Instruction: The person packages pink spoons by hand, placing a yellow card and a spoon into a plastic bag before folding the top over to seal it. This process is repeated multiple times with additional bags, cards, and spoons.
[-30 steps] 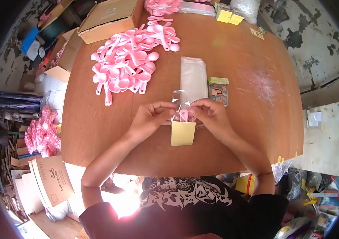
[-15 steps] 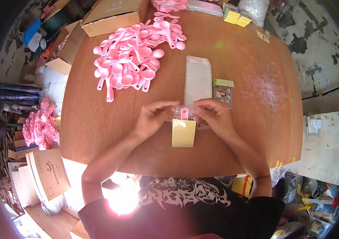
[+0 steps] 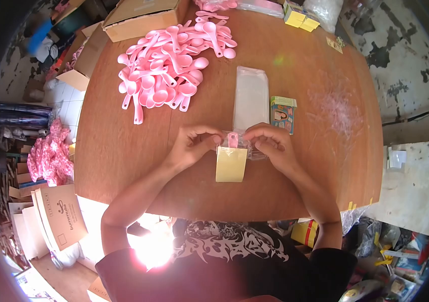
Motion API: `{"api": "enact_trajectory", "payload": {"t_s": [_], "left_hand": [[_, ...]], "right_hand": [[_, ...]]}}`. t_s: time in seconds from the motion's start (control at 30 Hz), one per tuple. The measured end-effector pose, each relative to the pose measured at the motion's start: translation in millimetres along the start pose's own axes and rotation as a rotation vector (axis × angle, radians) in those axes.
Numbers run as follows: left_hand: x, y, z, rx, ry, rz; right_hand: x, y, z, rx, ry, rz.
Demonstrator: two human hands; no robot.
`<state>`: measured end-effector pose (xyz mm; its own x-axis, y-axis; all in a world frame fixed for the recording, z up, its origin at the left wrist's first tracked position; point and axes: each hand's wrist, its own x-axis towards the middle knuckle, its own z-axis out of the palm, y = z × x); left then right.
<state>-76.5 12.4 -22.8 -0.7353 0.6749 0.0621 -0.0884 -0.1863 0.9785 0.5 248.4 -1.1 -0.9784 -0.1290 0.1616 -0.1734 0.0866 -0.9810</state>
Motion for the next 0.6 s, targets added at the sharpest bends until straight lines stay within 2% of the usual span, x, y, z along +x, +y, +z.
{"api": "enact_trajectory", "payload": {"t_s": [0.1, 0.2, 0.3, 0.33, 0.4, 0.43, 0.47, 0.5, 0.57, 0.6], "left_hand": [[-1.1, -0.8, 6.7, 0.023, 0.03, -0.019], [-3.0, 6.4, 6.0, 0.062, 0.031, -0.034], [-31.4, 51.9, -7.0, 0.244, -0.03, -0.208], [-49.0, 69.0, -13.4, 0.237, -0.047, -0.188], [-83.7, 109.9, -30.1, 0.503, -0.234, -0.207], [-106.2, 118.6, -48.8, 0.618, -0.427, -0.294], [-122.2, 129.8, -50.6, 0.667, -0.524, -0.366], [-145.5, 125.6, -63.2, 0.667, -0.595, -0.518], [-172.3, 135.2, -57.3, 0.834, -0.478, -0.737], [-179.6, 137.0, -51.6, 0.959, -0.422, -0.625]], "right_hand": [[-2.1, 2.3, 9.4, 0.15, 0.023, -0.029], [-4.0, -10.7, 15.8, 0.016, 0.038, 0.021], [-6.1, -26.0, 13.1, -0.097, 0.041, -0.006], [-5.1, -31.7, 8.5, -0.126, 0.068, -0.048], [-2.1, -36.3, -5.4, -0.252, 0.125, -0.135], [-0.9, -35.5, -13.7, -0.247, 0.135, -0.132], [0.1, -33.6, -21.3, -0.291, 0.15, -0.132], [1.3, -31.7, -26.4, -0.333, 0.164, -0.13], [3.4, -32.5, -30.9, -0.362, 0.166, -0.125], [2.6, -34.2, -32.5, -0.48, 0.096, -0.086]]}}
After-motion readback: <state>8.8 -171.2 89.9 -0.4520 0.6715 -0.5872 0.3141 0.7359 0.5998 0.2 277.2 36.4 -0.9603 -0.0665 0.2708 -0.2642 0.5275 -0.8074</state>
